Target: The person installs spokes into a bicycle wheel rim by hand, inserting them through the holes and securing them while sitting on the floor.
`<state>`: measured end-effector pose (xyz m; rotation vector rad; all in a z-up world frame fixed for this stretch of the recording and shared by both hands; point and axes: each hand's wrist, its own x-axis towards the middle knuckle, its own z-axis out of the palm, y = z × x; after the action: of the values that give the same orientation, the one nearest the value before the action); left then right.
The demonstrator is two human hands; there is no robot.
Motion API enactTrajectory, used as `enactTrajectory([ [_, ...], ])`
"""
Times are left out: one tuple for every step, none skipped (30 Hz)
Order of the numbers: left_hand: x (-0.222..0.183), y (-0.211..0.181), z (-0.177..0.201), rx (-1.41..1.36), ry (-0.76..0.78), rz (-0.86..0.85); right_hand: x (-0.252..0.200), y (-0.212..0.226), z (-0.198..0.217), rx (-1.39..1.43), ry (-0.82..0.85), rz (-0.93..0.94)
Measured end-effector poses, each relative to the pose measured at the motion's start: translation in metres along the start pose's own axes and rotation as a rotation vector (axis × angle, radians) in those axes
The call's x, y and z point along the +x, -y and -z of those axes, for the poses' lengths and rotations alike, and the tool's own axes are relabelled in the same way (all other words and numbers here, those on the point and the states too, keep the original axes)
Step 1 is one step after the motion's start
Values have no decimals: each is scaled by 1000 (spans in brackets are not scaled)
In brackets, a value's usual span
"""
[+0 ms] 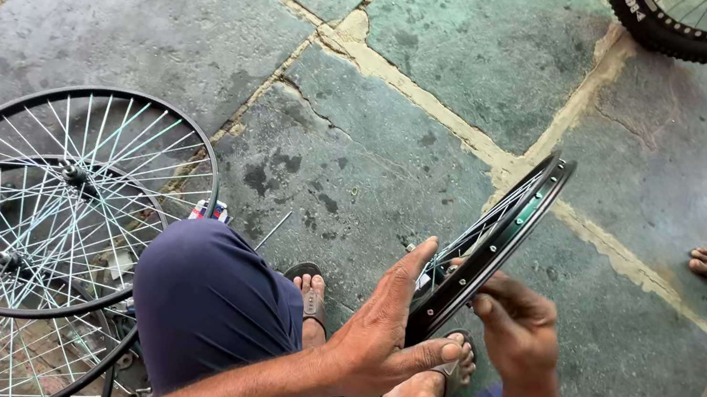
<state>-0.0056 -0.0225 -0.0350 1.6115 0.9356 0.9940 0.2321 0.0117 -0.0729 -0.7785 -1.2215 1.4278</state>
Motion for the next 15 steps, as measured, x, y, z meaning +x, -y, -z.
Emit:
enactTrajectory([
  [0,-1,-3,16,-8,-20,3,2,13,132,55,3],
  [1,-2,-4,38,-18,-45,10,5,24,166,141,-50],
  [3,-3,-5,68,-15,-75,18,6,30,200,226,-104],
  [3,-3,-6,96,-8,-99,21,7,31,235,307,-163],
  [2,-3,-7,123,-1,-124,25,7,28,277,339,-222],
  [2,-3,-8,107,-3,-108,24,9,20,315,367,-281],
  [3,-2,-9,91,-5,-93,23,11,11,354,395,-341],
  [4,-1,-7,80,-13,-79,22,12,-3,149,255,-263],
  [5,0,-5,73,-5,-73,21,14,-16,-54,114,-186],
  [3,1,-4,66,-2,-63,17,15,-30,-256,-25,-112],
  [2,2,-4,59,2,-53,12,18,-42,-515,-181,-7],
  [1,2,-5,68,-12,-66,9,22,-48,-773,-343,99],
  [1,1,-7,76,-25,-80,6,26,-54,-1029,-507,208],
  [4,1,-4,96,-35,-106,12,31,-53,-931,-405,124],
  [8,1,-2,102,-33,-110,17,33,-54,-832,-302,43],
])
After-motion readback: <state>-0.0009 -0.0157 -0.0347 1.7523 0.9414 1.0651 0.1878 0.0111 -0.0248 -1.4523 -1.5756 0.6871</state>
